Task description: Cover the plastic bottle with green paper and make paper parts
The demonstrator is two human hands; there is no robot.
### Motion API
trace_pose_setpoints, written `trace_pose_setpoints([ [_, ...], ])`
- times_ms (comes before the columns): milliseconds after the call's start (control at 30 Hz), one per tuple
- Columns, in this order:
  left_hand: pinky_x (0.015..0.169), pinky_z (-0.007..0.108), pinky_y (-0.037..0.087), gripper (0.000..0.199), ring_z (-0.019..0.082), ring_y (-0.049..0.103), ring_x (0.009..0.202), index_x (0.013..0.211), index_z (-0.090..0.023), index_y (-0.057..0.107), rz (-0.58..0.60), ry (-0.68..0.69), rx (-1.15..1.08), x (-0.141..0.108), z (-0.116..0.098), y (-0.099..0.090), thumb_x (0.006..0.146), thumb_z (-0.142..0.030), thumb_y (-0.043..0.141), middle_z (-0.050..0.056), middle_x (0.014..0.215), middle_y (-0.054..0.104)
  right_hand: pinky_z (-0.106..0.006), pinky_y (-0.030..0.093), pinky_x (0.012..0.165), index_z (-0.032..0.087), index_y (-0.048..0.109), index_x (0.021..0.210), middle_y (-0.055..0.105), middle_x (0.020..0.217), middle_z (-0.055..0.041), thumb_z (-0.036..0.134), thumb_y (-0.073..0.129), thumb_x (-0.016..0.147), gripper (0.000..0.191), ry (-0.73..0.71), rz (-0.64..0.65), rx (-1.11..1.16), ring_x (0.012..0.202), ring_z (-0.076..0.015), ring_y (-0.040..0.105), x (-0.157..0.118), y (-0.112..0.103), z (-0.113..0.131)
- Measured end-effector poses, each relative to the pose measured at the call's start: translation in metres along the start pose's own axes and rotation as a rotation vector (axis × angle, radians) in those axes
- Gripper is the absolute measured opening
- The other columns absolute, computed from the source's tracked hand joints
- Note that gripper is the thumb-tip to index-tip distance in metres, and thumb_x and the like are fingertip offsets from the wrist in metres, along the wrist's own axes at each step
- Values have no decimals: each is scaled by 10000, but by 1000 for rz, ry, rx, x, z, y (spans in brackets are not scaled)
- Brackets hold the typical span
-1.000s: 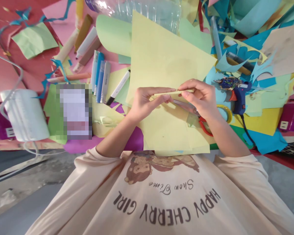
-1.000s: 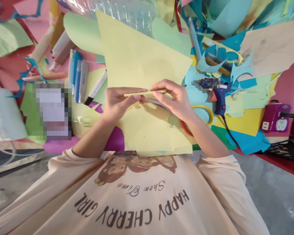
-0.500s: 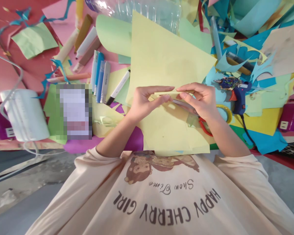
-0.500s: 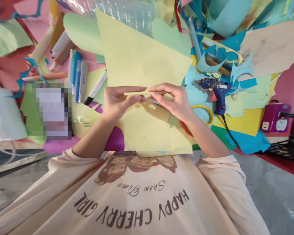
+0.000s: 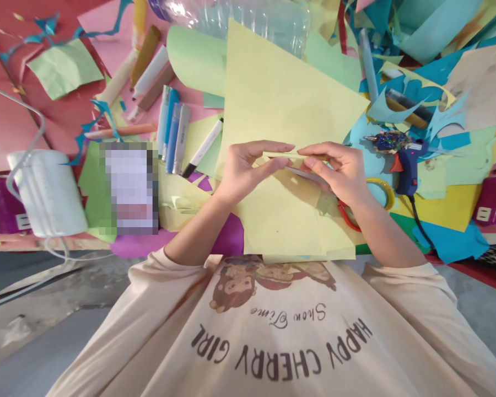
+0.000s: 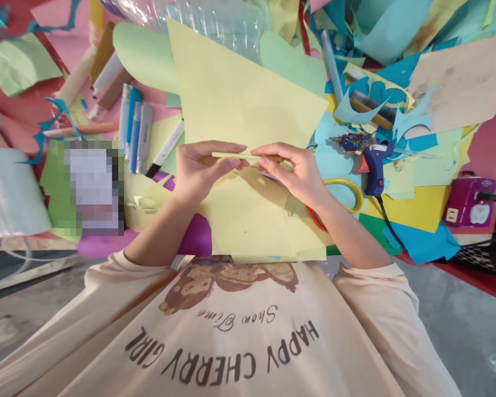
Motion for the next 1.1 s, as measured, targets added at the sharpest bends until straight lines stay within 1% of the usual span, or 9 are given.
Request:
trace_pose_setpoints([
  [200,742,309,641,219,162,740,792,879,-226,724,-96,37,23,2,-2,-9,798,-426,685,9,879,748,-254,584,708,239,696,932,702,818,12,420,656,848,204,4,-67,-36,738,-119,701,3,-6,-5],
  [333,749,329,638,190,164,739,792,891,-231,698,-136,35,50,6,0,-18,833,-402,641,4,909,730,-269,576,696,235,659,881,684,791,13,443,669,833,213,4,-164,-29,727,-120,682,5,-12,-6],
  [500,792,326,631,82,153,734,797,876,-225,689,-91,52,19,12,4,-22,818,-276,660,5,927,723,-275,555,691,228,632,852,675,813,10,356,707,816,153,-20,-203,-11,743,-112,649,6,-14,-5],
  [633,800,318,623,89,158,731,811,879,-205,695,-31,29,1,12,4,-19,802,-246,678,24,911,732,-302,562,698,261,603,935,672,841,12,397,691,824,195,-41,-172,-37,768,-128,653,7,-14,-9],
  [733,880,344,594,127,176,716,902,909,-201,705,-12,44,95,12,-2,-22,800,-262,687,32,939,742,-308,562,694,267,597,930,661,824,14,407,680,831,191,-47,-168,-68,761,-133,651,7,-14,-13],
  [833,953,368,541,202,180,679,959,997,-242,689,-60,109,289,14,-12,-35,798,-273,692,14,1023,728,-306,552,696,257,598,923,662,826,16,366,666,843,152,-44,-183,-119,758,-132,646,7,-15,-14],
  [900,944,364,522,157,177,656,938,962,-271,686,-73,153,422,15,-19,-44,806,-279,679,0,999,720,-307,536,694,247,607,899,667,808,17,296,661,840,93,-44,-169,-223,741,-134,637,8,-15,-15],
  [1033,816,341,524,70,167,630,831,871,-273,683,106,177,636,12,-25,-48,816,-282,642,-3,895,712,-332,499,719,222,626,792,678,774,-5,178,631,816,51,-89,-90,-507,765,-165,622,10,-10,-13],
  [1100,793,342,518,90,179,633,826,873,-270,678,213,145,737,6,-23,-46,814,-282,612,0,891,712,-332,490,723,220,624,788,674,774,-9,190,606,836,59,-115,-92,-540,765,-166,612,10,-11,-10],
])
Point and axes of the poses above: each hand's wrist, its own x-axis towards the middle knuckle, its own y-axis out of the palm, z = x × y, the point moved 5 cm from there along x, towards the middle knuckle
